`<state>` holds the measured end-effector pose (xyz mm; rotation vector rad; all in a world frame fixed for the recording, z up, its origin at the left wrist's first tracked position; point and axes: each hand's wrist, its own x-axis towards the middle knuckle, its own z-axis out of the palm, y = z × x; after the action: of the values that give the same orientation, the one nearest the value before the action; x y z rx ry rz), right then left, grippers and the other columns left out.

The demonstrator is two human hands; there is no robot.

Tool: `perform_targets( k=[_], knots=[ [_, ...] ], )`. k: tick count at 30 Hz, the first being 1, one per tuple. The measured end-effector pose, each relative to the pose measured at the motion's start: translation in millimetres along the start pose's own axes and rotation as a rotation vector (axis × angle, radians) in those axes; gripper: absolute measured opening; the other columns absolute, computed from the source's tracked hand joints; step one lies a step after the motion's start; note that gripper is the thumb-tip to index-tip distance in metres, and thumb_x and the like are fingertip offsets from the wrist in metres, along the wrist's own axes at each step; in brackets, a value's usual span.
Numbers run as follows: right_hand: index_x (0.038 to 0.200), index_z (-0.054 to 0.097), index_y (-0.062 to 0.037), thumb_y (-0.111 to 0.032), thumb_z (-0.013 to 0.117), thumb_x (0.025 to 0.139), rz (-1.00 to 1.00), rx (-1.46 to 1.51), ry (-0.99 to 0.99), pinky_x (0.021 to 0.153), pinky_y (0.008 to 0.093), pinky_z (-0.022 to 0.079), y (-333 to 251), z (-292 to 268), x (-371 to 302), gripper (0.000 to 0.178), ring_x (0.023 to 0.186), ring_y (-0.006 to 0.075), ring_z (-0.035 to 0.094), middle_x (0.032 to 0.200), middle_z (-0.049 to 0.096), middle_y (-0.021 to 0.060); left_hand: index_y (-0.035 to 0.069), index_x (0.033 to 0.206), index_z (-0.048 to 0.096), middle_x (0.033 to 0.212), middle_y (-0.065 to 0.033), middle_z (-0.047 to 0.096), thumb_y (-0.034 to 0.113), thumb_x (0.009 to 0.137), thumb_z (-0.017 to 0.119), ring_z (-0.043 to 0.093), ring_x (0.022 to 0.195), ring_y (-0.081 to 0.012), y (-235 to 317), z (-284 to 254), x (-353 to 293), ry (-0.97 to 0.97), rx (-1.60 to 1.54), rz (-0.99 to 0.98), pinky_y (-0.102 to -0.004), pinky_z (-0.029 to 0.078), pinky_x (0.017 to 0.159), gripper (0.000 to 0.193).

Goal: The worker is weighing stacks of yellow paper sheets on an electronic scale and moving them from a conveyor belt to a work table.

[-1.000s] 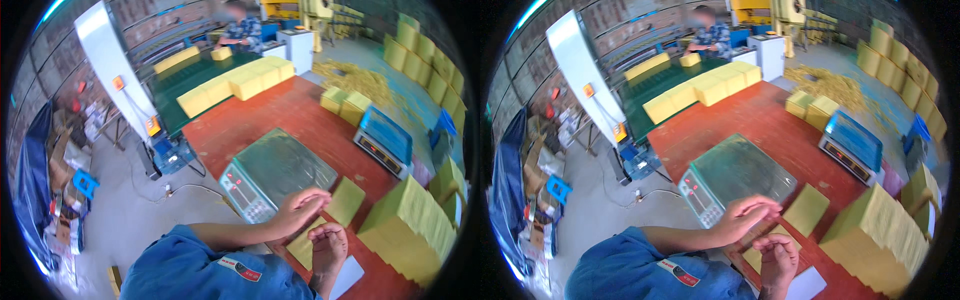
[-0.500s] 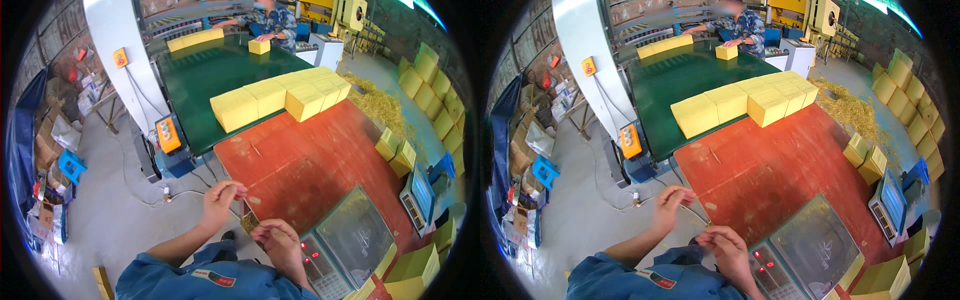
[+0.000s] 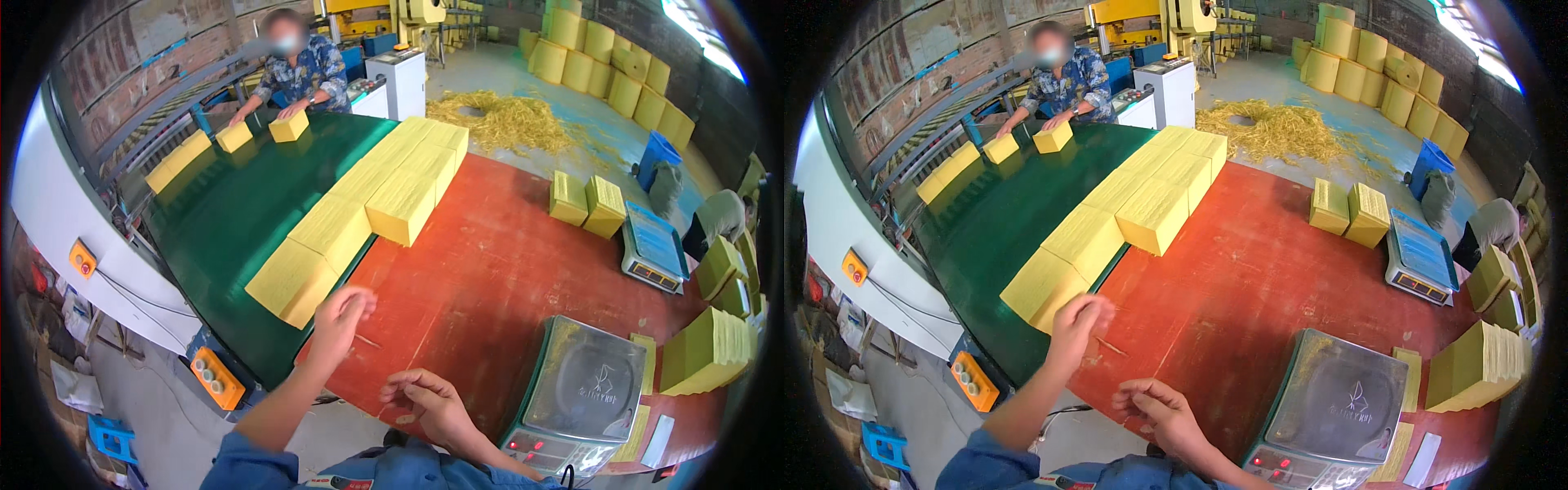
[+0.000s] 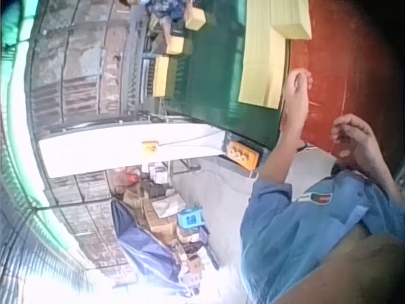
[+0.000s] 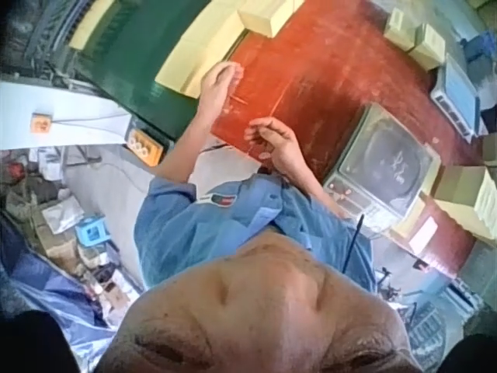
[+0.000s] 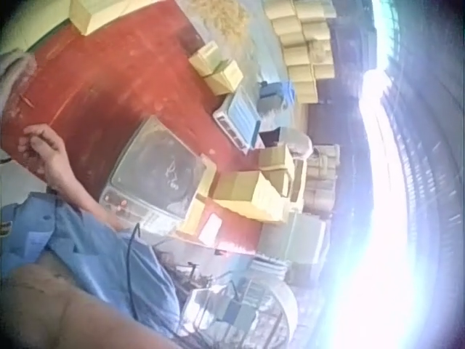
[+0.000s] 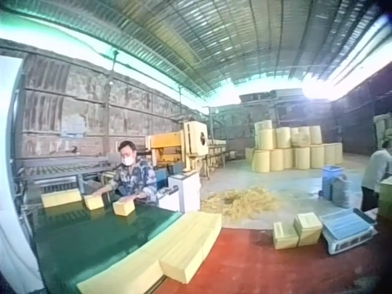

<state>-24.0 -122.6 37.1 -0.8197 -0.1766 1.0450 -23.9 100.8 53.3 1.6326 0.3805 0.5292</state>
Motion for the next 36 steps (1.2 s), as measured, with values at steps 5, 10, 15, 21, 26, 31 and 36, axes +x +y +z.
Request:
perform_targets(
  k=[5,10,15,21,26,31,36],
  knots=[
    [0.113,0.061,0.0009,-0.004,0.047,0.097,-0.104,0.055,0.042,0.091,0.0396,0.050,-17,-11,25,0.022,0.098,0.0246,0.064,0.106,0.066,0.0137,0.005,0.133,0.051,0.137,-0.0236,0.051,0.038,0.092,0.060,0.047,0.129,-0.0369,-40,17,152,-0.127,0.742,0.414,-0.0438,0.040,0.106,0.054],
    [0.116,0.059,-0.0022,-0.005,0.048,0.096,-0.240,0.050,0.238,0.088,0.0386,0.050,-36,-23,60,0.023,0.099,0.0238,0.063,0.110,0.064,0.0117,0.007,0.145,0.038,0.152,-0.0217,0.032,0.056,0.090,0.053,0.027,0.143,-0.0352,-47,51,270,-0.146,1.225,0.303,-0.0527,0.022,0.115,0.075],
    [0.128,0.051,-0.0029,-0.002,0.048,0.093,-0.553,-0.164,0.362,0.092,0.0350,0.045,-64,-3,151,0.035,0.112,0.0205,0.056,0.124,0.057,0.0099,0.004,0.145,0.036,0.150,-0.0234,0.034,0.064,0.088,0.050,0.027,0.142,-0.0358,-70,63,314,-0.181,1.332,0.320,-0.0548,0.018,0.116,0.085],
    [0.135,0.047,0.0001,-0.008,0.058,0.088,-1.066,-0.860,0.496,0.101,0.0415,0.043,-130,-41,321,0.049,0.123,0.0310,0.053,0.134,0.053,0.0210,-0.004,0.141,0.037,0.146,-0.0285,0.037,0.060,0.085,0.057,0.031,0.139,-0.0397,-103,61,301,-0.133,1.319,0.545,-0.0557,0.018,0.115,0.087],
    [0.135,0.049,-0.0040,-0.018,0.062,0.088,-1.070,-1.601,0.592,0.104,0.0463,0.040,-221,-95,433,0.050,0.127,0.0368,0.048,0.138,0.050,0.0201,-0.011,0.138,0.036,0.142,-0.0350,0.036,0.049,0.082,0.065,0.031,0.137,-0.0449,-88,66,292,-0.157,1.223,0.543,-0.0532,0.018,0.116,0.087],
    [0.129,0.056,-0.0085,-0.033,0.059,0.088,-0.957,-1.906,0.630,0.105,0.0447,0.037,-254,-148,516,0.048,0.126,0.0315,0.049,0.134,0.055,0.0172,-0.014,0.138,0.035,0.144,-0.0370,0.032,0.052,0.083,0.064,0.028,0.138,-0.0482,-97,68,297,-0.183,1.157,0.515,-0.0549,0.019,0.116,0.091],
    [0.115,0.065,-0.0088,-0.042,0.055,0.088,-0.749,-2.051,0.493,0.100,0.0437,0.041,-261,-148,520,0.044,0.116,0.0294,0.055,0.119,0.064,0.0118,-0.010,0.143,0.031,0.148,-0.0353,0.027,0.055,0.084,0.062,0.024,0.141,-0.0446,-90,66,303,-0.197,1.180,0.433,-0.0516,0.019,0.117,0.093]
  ],
)
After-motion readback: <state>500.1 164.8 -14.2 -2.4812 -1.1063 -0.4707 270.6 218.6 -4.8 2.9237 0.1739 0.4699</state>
